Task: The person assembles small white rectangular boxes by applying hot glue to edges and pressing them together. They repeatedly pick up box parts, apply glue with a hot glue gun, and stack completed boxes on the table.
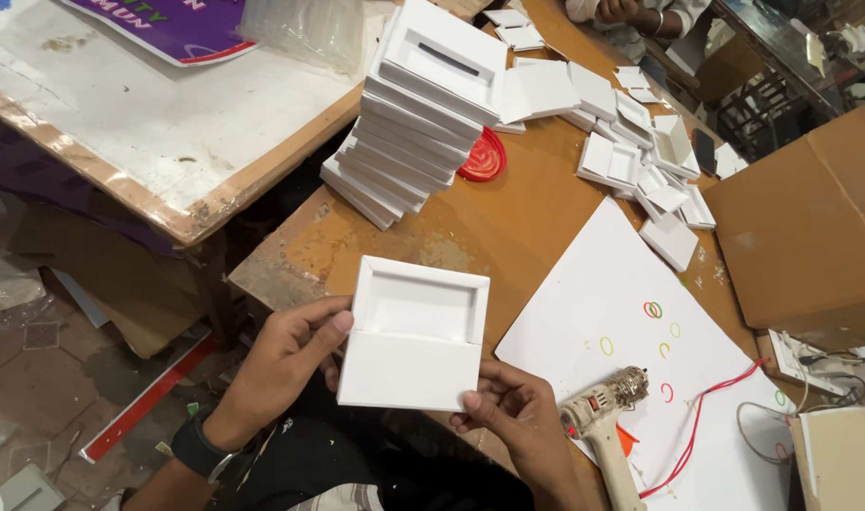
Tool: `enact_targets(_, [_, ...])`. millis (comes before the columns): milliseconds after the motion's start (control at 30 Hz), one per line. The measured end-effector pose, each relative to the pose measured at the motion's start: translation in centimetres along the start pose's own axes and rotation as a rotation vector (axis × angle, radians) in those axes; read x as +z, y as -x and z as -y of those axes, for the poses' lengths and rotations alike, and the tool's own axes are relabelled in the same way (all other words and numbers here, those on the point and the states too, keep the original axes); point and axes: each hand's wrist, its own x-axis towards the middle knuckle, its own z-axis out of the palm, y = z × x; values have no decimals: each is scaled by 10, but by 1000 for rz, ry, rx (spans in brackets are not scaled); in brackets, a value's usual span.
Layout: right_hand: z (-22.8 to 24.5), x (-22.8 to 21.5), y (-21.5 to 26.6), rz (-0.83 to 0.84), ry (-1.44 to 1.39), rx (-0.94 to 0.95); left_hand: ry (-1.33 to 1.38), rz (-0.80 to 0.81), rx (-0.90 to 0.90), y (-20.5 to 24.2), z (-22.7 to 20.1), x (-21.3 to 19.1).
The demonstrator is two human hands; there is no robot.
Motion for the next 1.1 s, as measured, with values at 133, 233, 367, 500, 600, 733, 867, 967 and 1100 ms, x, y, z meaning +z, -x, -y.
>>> enact_targets(133, [-2,1,-3,-18,25,21,9,9,-13,0,6,-2])
enact_targets(233, [-2,-1,-4,-31,22,13,-9,-2,17,0,8,-5])
enact_targets(367, [29,-13,-17,-223,78,-212,0,-52,50,-3,3,-15])
enact_targets(500, [103,-25,-76,-287,115,-484,-38,-96,48,-3,0,-10])
enact_targets(600, [157,-17,-135,-189,77,-479,-71,-42,10,2,-1,2])
enact_targets(733, [196,-3,-182,-143,177,-430,-137,3,68,5,-10,10])
enact_targets(867, [207,4,-204,-58,197,-409,-408,-32,95,-7,-33,6])
enact_targets(967, [207,-3,-208,-99,297,-336,-606,-95,270,-30,-56,-3])
enact_targets(1100, [203,-8,-212,-168,504,-318,-817,-245,633,-94,-89,-13])
